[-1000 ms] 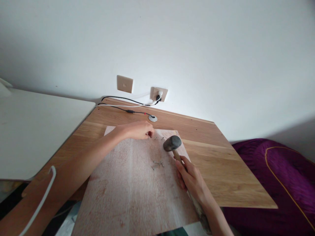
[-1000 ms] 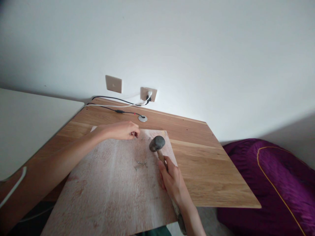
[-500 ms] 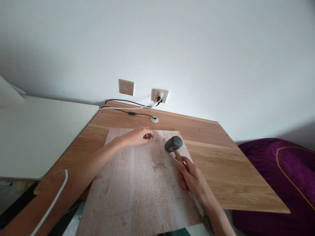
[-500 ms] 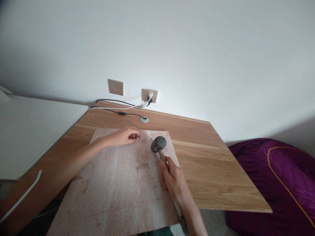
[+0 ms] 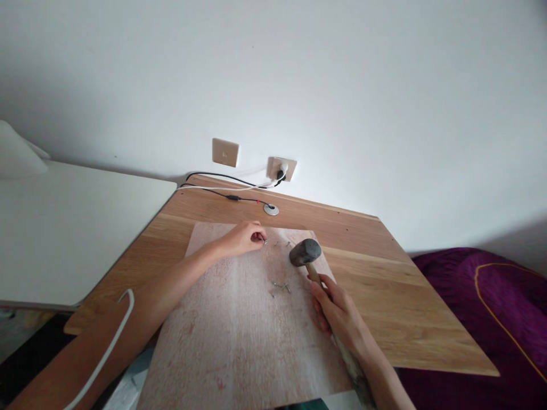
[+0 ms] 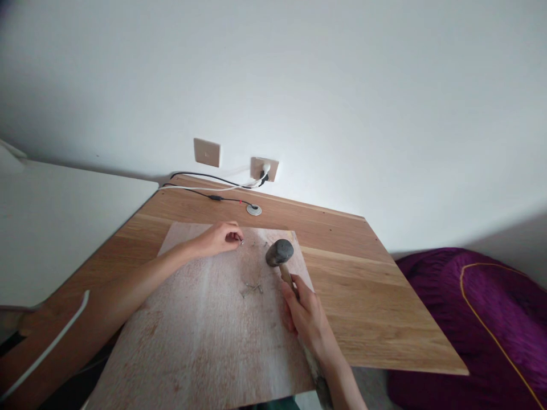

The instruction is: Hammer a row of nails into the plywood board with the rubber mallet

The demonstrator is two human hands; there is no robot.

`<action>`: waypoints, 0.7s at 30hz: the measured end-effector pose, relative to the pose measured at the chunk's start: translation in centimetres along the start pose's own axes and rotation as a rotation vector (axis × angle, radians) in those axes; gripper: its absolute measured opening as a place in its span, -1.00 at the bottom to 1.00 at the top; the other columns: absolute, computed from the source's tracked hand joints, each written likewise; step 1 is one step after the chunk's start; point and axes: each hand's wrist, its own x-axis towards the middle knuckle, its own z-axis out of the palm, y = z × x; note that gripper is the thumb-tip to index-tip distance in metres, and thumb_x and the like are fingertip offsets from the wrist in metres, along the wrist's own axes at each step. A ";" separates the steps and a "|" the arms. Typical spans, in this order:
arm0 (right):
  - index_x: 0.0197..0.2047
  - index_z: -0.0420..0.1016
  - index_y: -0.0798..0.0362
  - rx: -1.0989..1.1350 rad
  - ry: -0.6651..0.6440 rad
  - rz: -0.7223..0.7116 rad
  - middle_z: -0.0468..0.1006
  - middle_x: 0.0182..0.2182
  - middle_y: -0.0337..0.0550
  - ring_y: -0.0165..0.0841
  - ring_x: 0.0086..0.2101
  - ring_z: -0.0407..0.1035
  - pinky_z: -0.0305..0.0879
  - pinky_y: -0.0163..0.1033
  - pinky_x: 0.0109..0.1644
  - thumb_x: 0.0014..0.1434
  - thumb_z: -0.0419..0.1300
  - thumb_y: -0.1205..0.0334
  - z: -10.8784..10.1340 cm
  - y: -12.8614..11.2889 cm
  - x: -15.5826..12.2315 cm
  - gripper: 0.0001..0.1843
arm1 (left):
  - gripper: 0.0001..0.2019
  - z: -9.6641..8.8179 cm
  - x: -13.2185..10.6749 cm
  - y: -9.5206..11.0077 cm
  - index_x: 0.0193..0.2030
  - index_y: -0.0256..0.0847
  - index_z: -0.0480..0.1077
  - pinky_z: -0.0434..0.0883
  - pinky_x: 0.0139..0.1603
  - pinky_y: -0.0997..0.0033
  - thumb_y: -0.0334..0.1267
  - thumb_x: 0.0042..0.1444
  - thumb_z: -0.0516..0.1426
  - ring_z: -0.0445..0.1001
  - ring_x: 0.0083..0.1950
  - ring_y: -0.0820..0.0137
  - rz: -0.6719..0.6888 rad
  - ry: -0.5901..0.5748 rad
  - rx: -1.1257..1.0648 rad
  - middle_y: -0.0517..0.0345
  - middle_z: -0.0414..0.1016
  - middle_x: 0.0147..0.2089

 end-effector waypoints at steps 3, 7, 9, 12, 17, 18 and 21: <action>-0.13 0.39 0.00 0.017 -0.009 0.000 0.28 -0.60 -0.45 -0.49 -0.73 0.18 0.09 -0.38 -0.71 0.29 0.11 -0.33 -0.1 -0.1 0.0 -0.48 | -0.85 -0.1 -0.1 0.1 -0.27 -0.25 0.54 0.42 -0.20 0.48 -0.51 0.04 0.22 0.50 -0.28 0.44 0.010 -0.002 -0.009 0.15 0.51 -0.26; -0.05 0.42 0.03 0.047 -0.010 0.006 0.28 -0.60 -0.45 -0.52 -0.75 0.12 0.04 -0.40 -0.74 0.28 0.14 -0.31 -0.1 -0.4 0.0 -0.46 | -0.86 -0.1 -0.2 0.2 -0.25 -0.25 0.54 0.41 -0.19 0.47 -0.50 0.04 0.23 0.51 -0.26 0.43 0.033 0.001 -0.015 0.14 0.51 -0.23; 0.05 0.41 0.04 0.067 -0.010 0.002 0.27 -0.59 -0.46 -0.53 -0.75 0.12 0.02 -0.41 -0.74 0.30 0.14 -0.29 0.0 -0.8 0.0 -0.44 | -0.89 -0.1 -0.2 0.2 -0.28 -0.25 0.54 0.41 -0.19 0.46 -0.49 0.06 0.23 0.51 -0.26 0.42 0.036 -0.007 -0.010 0.14 0.51 -0.25; 0.07 0.39 0.04 0.077 -0.022 -0.022 0.25 -0.57 -0.47 -0.54 -0.74 0.13 0.00 -0.43 -0.74 0.32 0.13 -0.28 0.2 -1.5 0.3 -0.44 | -0.88 0.1 -0.1 0.1 -0.30 -0.25 0.53 0.39 -0.21 0.45 -0.51 0.05 0.22 0.51 -0.28 0.41 0.023 -0.009 -0.004 0.13 0.53 -0.26; -0.01 0.39 0.03 0.025 -0.065 -0.083 0.28 -0.54 -0.45 -0.55 -0.73 0.15 0.02 -0.43 -0.74 0.35 0.10 -0.25 0.6 -3.0 1.3 -0.51 | -0.92 0.1 -0.1 -0.1 -0.29 -0.27 0.55 0.37 -0.25 0.45 -0.47 0.07 0.26 0.51 -0.29 0.38 0.000 0.003 -0.011 0.09 0.56 -0.28; -0.01 0.39 0.03 0.006 -0.074 -0.102 0.29 -0.54 -0.45 -0.55 -0.73 0.16 0.04 -0.43 -0.74 0.37 0.08 -0.23 0.7 -3.3 1.6 -0.52 | -0.93 0.1 -0.1 -0.1 -0.28 -0.27 0.56 0.37 -0.26 0.45 -0.45 0.07 0.27 0.51 -0.30 0.38 -0.002 0.000 -0.011 0.09 0.57 -0.28; -0.01 0.39 0.03 -0.050 -0.089 -0.154 0.28 -0.56 -0.45 -0.53 -0.71 0.19 0.09 -0.43 -0.72 0.41 0.05 -0.19 1.1 -3.9 2.2 -0.56 | -0.91 0.2 -0.1 -0.2 -0.24 -0.28 0.58 0.34 -0.28 0.46 -0.43 0.09 0.28 0.50 -0.31 0.39 0.005 -0.009 -0.010 0.10 0.56 -0.30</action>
